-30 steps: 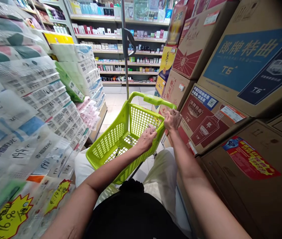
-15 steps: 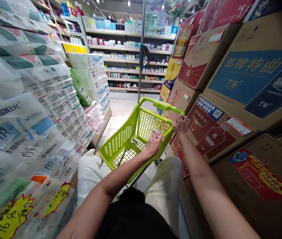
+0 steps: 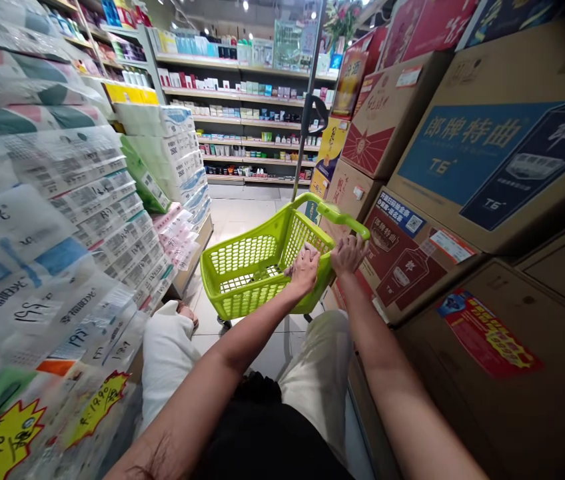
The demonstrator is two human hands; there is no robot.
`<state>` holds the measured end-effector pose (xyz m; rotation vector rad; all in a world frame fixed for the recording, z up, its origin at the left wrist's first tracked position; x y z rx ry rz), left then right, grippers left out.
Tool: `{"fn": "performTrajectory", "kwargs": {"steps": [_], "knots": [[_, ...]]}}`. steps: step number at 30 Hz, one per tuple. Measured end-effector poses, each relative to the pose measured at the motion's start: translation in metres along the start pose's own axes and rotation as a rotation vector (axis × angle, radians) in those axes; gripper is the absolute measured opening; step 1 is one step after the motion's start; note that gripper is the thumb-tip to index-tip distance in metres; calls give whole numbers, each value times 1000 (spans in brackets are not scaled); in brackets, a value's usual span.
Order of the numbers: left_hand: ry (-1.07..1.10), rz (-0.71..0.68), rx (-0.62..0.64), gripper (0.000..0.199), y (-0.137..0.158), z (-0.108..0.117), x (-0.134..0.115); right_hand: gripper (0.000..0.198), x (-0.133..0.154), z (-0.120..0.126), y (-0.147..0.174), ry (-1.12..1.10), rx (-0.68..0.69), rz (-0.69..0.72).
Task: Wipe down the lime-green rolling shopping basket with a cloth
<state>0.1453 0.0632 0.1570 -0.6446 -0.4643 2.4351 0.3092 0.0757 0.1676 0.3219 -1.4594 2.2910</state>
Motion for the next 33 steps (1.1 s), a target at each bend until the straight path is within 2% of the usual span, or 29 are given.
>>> {"fn": "performTrajectory", "kwargs": {"steps": [4, 6, 8, 10, 13, 20, 24, 29, 33], "knots": [[90, 146, -31, 85, -3, -3, 34, 44, 4, 7, 2, -22, 38, 77], [119, 241, -32, 79, -5, -1, 54, 44, 6, 7, 0, -15, 62, 106], [138, 259, -20, 67, -10, 3, 65, 43, 9, 6, -3, -7, 103, 139], [129, 201, 1, 58, -17, 6, 66, 42, 13, 2, -6, 4, 165, 176], [83, 160, 27, 55, -24, 8, 62, 42, 16, -1, -8, 18, 240, 191], [68, 164, -3, 58, -21, 7, 69, 41, 19, 4, -5, -133, 207, 107], [92, 173, 30, 54, -22, 6, 72, 40, 20, 3, -11, 10, 319, 119], [72, 180, 31, 52, -16, 4, 74, 43, 21, -2, -18, 205, 563, 284], [20, 231, -14, 57, -6, 3, 68, 45, 23, -1, -17, 253, 539, 308]]}}
Point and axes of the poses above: each hand's wrist, its own y-axis away from the middle knuckle, its own z-axis out of the back of the hand, x = y × z, the point moved 5 cm from there along -y, towards the middle knuckle, and after that the axes turned 11 degrees about -x, right-handed, at the moved point
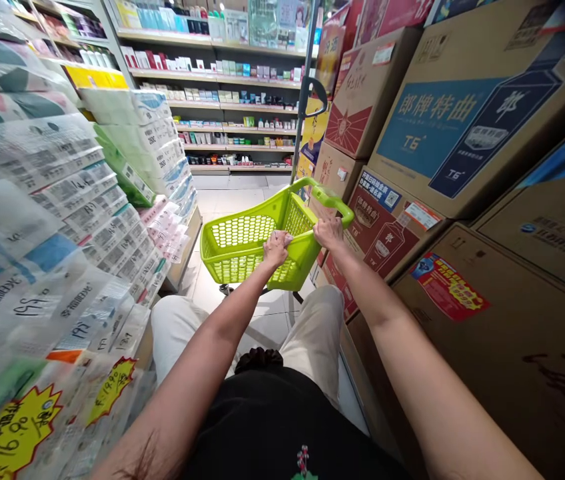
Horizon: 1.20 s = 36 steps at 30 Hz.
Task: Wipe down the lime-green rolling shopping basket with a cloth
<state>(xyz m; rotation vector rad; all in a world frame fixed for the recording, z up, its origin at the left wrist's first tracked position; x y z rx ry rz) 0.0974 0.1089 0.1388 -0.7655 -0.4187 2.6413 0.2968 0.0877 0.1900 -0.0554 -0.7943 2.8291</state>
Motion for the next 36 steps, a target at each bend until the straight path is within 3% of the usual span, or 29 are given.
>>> {"fn": "performTrajectory", "kwargs": {"steps": [3, 8, 10, 13, 16, 24, 31, 33, 36], "knots": [[21, 19, -10, 59, 0, -7, -17, 46, 4, -2, 3, 31, -28, 5], [167, -179, -21, 66, -8, -21, -53, 45, 5, -2, 3, 32, -57, 31], [213, -266, -40, 68, -5, -18, -44, 46, 5, -2, 4, 25, -55, 49], [227, -385, -39, 68, 9, -5, -8, 48, 5, -2, 5, 4, -64, 61], [141, -396, -42, 64, 18, 8, 20, 49, 8, -4, 5, -11, -84, 52], [49, -352, -94, 65, 6, -13, -17, 49, 15, -6, -2, 37, -58, 91], [21, -411, -91, 60, 38, 12, 51, 47, 5, -10, -2, 15, -28, 84], [-41, -359, -81, 61, 40, 17, 56, 49, 6, -13, -3, 5, -8, 56], [-84, -303, -56, 59, 33, 10, 38, 53, 10, -17, -4, -3, 7, 41]]}}
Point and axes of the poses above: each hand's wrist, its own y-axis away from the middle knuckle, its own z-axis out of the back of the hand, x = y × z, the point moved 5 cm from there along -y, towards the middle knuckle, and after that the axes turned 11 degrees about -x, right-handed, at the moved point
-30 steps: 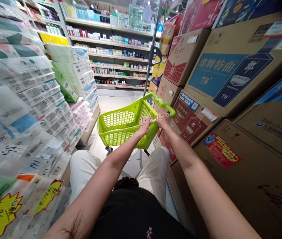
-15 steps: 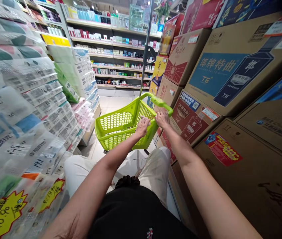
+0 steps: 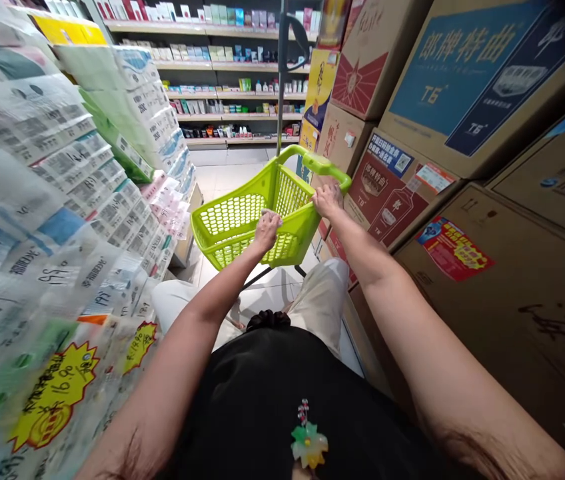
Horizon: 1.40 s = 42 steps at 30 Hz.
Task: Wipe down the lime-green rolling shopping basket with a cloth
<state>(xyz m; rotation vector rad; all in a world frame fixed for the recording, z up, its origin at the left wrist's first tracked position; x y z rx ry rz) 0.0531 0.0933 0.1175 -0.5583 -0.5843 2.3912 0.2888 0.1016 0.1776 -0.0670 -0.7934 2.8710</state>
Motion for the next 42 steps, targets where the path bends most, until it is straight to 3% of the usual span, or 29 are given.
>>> {"fn": "performTrajectory", "kwargs": {"steps": [3, 5, 11, 13, 20, 24, 28, 33, 37, 42], "knots": [[57, -9, -14, 57, -13, -10, -20, 54, -2, -6, -1, 3, 5, -22], [100, -8, -29, 62, -12, -12, -18, 55, -6, -11, -2, -8, -14, -18], [150, 5, 3, 70, 26, 10, 36, 66, -17, -25, -2, -96, -95, -10], [110, 31, 23, 72, 30, 16, 43, 67, -10, -26, 0, -102, -101, -25], [112, 20, -23, 75, 19, 12, 13, 61, 34, -5, 27, -64, -93, 19], [100, -21, 7, 73, 52, 36, 46, 63, 33, 3, 35, -93, -91, 53], [-20, -14, 14, 73, 82, 61, 76, 65, 36, 1, 34, -117, -99, -2], [-55, 88, -72, 72, 67, 46, 52, 69, 64, 0, 38, -96, -50, 12], [11, 59, -75, 76, 62, 38, 37, 64, 69, 0, 46, -78, -38, 74], [-32, 79, -60, 77, 112, 72, 82, 53, 54, 3, 50, -49, -72, 22]]}}
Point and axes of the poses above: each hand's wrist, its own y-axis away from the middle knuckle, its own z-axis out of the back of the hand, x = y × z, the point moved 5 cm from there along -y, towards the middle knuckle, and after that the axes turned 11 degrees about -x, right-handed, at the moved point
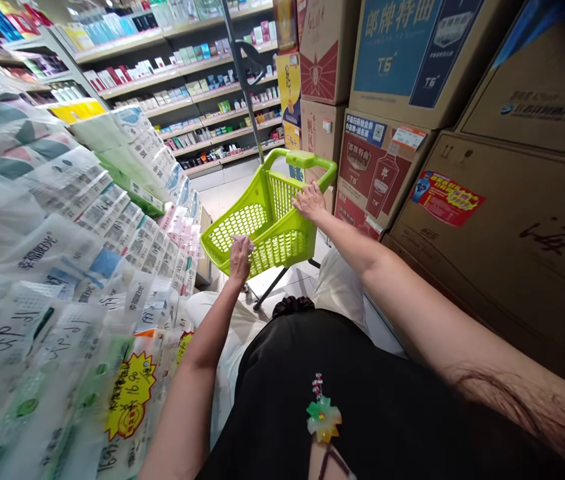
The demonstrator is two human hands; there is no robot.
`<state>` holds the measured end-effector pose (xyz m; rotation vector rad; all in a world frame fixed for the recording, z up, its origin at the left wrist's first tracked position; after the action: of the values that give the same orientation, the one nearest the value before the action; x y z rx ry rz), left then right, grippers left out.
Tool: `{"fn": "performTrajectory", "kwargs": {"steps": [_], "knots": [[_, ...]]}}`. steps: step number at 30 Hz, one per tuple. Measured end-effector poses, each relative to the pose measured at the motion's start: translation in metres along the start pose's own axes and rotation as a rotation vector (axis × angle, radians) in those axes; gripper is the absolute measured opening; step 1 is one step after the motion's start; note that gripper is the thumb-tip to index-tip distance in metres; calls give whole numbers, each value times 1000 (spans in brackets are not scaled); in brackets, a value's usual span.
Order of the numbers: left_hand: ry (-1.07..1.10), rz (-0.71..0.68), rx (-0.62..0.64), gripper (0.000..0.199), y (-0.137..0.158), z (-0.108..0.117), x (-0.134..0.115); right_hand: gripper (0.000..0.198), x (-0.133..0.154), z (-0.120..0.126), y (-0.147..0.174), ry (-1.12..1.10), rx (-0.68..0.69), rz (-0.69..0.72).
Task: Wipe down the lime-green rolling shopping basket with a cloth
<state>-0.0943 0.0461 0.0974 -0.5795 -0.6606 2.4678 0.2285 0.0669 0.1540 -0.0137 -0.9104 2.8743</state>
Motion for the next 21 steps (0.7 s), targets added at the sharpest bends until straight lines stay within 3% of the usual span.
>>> {"fn": "performTrajectory", "kwargs": {"steps": [4, 7, 12, 18, 21], "knots": [[-72, 156, -83, 78, 23, 21, 30, 57, 5, 2, -1, -15, 4, -57], [-80, 261, -145, 78, 19, 10, 20, 65, 16, 4, 0, -29, -10, -43], [-48, 186, -187, 80, 10, -11, -8, 69, 20, 6, 6, -56, -61, -30], [-67, 216, -165, 89, 12, 3, 26, 70, 18, -1, 7, -87, -60, -26], [-55, 256, -200, 87, 8, 2, 25, 69, 24, -1, 5, -89, -56, -39]]}}
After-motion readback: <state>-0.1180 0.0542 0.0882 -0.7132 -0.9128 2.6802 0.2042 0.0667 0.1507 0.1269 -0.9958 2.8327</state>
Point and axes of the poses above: each hand's wrist, its own y-axis away from the middle knuckle, its own z-axis out of the back of the hand, x = y × z, the point moved 5 cm from there along -y, towards the middle knuckle, and after that the axes turned 11 degrees about -x, right-handed, at the moved point
